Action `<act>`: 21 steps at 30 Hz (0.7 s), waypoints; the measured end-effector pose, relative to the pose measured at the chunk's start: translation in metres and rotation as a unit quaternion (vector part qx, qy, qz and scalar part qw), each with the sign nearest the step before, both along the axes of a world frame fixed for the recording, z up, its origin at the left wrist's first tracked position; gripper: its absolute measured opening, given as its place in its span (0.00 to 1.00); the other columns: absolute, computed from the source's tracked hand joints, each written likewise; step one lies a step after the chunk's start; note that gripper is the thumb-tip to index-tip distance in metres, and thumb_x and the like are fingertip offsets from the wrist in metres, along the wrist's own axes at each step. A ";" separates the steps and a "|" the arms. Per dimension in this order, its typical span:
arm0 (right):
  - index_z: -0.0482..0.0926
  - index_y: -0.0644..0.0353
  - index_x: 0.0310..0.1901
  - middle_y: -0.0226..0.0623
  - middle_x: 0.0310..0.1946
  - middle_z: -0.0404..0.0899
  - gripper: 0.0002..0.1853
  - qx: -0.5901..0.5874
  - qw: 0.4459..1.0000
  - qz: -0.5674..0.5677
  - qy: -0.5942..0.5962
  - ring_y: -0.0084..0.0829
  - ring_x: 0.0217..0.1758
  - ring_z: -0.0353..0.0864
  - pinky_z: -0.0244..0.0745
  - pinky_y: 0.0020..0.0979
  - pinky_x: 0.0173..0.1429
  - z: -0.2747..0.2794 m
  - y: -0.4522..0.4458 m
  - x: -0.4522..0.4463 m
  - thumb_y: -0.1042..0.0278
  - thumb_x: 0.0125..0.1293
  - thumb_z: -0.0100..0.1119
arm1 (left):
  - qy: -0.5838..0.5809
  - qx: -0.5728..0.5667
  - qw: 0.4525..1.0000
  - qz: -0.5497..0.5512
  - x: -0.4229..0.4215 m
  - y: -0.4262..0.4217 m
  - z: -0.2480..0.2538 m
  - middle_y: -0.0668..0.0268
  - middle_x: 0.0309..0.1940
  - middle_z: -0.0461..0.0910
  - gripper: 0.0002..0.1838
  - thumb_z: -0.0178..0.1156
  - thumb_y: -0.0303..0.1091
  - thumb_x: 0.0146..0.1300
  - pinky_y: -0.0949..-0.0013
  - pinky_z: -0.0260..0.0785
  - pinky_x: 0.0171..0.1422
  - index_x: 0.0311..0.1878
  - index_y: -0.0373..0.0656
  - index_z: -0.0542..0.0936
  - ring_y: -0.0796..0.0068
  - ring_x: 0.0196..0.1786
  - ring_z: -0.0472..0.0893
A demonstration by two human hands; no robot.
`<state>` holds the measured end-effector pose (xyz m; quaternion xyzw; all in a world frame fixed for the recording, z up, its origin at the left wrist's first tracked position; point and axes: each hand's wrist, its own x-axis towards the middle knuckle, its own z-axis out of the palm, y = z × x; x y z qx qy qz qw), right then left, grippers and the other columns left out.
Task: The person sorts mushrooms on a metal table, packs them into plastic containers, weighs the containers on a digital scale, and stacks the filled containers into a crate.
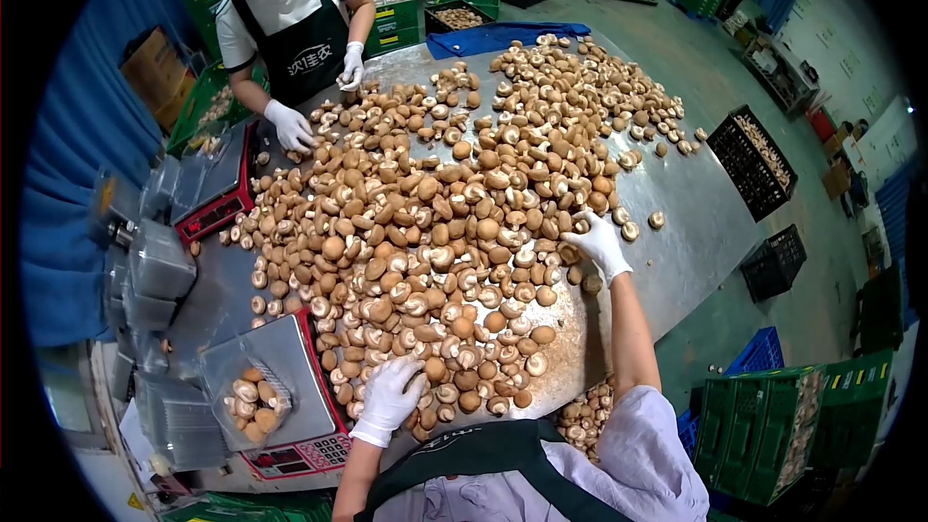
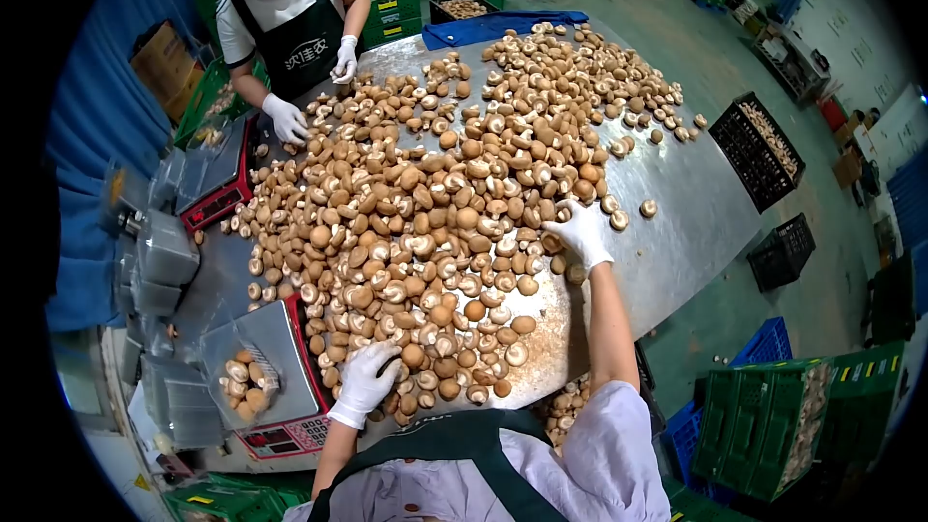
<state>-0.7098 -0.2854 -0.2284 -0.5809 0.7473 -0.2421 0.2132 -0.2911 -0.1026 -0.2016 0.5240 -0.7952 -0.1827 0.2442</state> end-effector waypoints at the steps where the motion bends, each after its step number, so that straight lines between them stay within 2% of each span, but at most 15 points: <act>1: 0.79 0.51 0.49 0.45 0.39 0.83 0.29 0.017 0.998 -0.002 0.065 0.41 0.44 0.82 0.76 0.37 0.50 0.002 0.000 0.007 0.50 0.45 0.72 | 0.001 0.009 1.000 0.000 0.000 0.000 0.000 0.61 0.44 0.81 0.12 0.63 0.34 0.55 0.60 0.69 0.52 0.43 0.44 0.81 0.60 0.46 0.79; 2: 0.78 0.50 0.52 0.46 0.41 0.83 0.31 0.029 0.995 0.006 0.093 0.44 0.46 0.82 0.76 0.38 0.51 0.001 -0.003 0.013 0.46 0.45 0.71 | 0.002 0.017 1.000 0.000 -0.001 0.000 -0.001 0.61 0.44 0.81 0.12 0.63 0.34 0.55 0.60 0.69 0.51 0.43 0.44 0.81 0.60 0.46 0.79; 5: 0.78 0.51 0.53 0.46 0.41 0.83 0.29 0.020 0.998 0.000 0.061 0.42 0.44 0.83 0.76 0.36 0.50 -0.003 -0.005 0.014 0.51 0.47 0.70 | 0.008 0.008 1.000 -0.002 -0.001 0.000 -0.002 0.61 0.44 0.81 0.11 0.63 0.34 0.55 0.60 0.70 0.51 0.42 0.44 0.81 0.60 0.46 0.79; 7: 0.79 0.53 0.52 0.46 0.40 0.83 0.27 0.005 0.995 -0.025 -0.092 0.38 0.43 0.83 0.76 0.34 0.49 -0.023 -0.009 -0.003 0.54 0.49 0.69 | 0.015 0.006 1.000 -0.001 -0.003 -0.001 -0.001 0.61 0.44 0.81 0.11 0.63 0.34 0.55 0.60 0.70 0.51 0.42 0.43 0.81 0.60 0.45 0.79; 8: 0.80 0.54 0.50 0.44 0.40 0.83 0.25 -0.001 0.995 -0.009 -0.100 0.34 0.44 0.82 0.75 0.33 0.51 -0.017 -0.004 -0.003 0.56 0.48 0.69 | 0.021 0.007 1.000 -0.001 -0.004 -0.001 0.000 0.61 0.44 0.81 0.11 0.63 0.34 0.55 0.60 0.70 0.51 0.41 0.43 0.81 0.60 0.45 0.79; 9: 0.77 0.54 0.55 0.46 0.45 0.82 0.30 -0.013 0.995 0.011 -0.102 0.36 0.48 0.81 0.74 0.33 0.54 -0.026 -0.004 -0.004 0.55 0.47 0.70 | 0.022 0.006 1.000 0.002 -0.004 0.000 0.000 0.61 0.44 0.81 0.11 0.63 0.34 0.55 0.60 0.70 0.51 0.41 0.43 0.81 0.60 0.45 0.79; 11: 0.71 0.55 0.62 0.49 0.50 0.80 0.39 -0.047 0.997 0.010 -0.067 0.40 0.53 0.80 0.73 0.35 0.57 -0.025 -0.005 0.004 0.52 0.45 0.71 | 0.020 0.004 1.000 -0.004 -0.005 0.001 -0.002 0.60 0.44 0.81 0.11 0.63 0.34 0.55 0.60 0.70 0.51 0.41 0.43 0.81 0.59 0.45 0.79; 14: 0.62 0.53 0.68 0.52 0.51 0.78 0.52 0.037 0.998 0.032 0.035 0.47 0.54 0.78 0.73 0.38 0.58 -0.005 -0.011 0.027 0.45 0.40 0.74 | 0.020 0.000 1.000 -0.015 -0.007 0.000 -0.003 0.59 0.44 0.81 0.11 0.63 0.34 0.55 0.60 0.71 0.51 0.41 0.42 0.81 0.58 0.46 0.79; 21: 0.67 0.48 0.64 0.49 0.46 0.81 0.44 0.062 0.995 -0.019 0.072 0.44 0.48 0.82 0.76 0.38 0.53 -0.009 -0.016 0.032 0.44 0.43 0.70 | 0.033 0.008 0.999 -0.019 -0.009 0.001 -0.003 0.58 0.44 0.81 0.10 0.63 0.34 0.55 0.60 0.71 0.51 0.41 0.42 0.81 0.58 0.45 0.79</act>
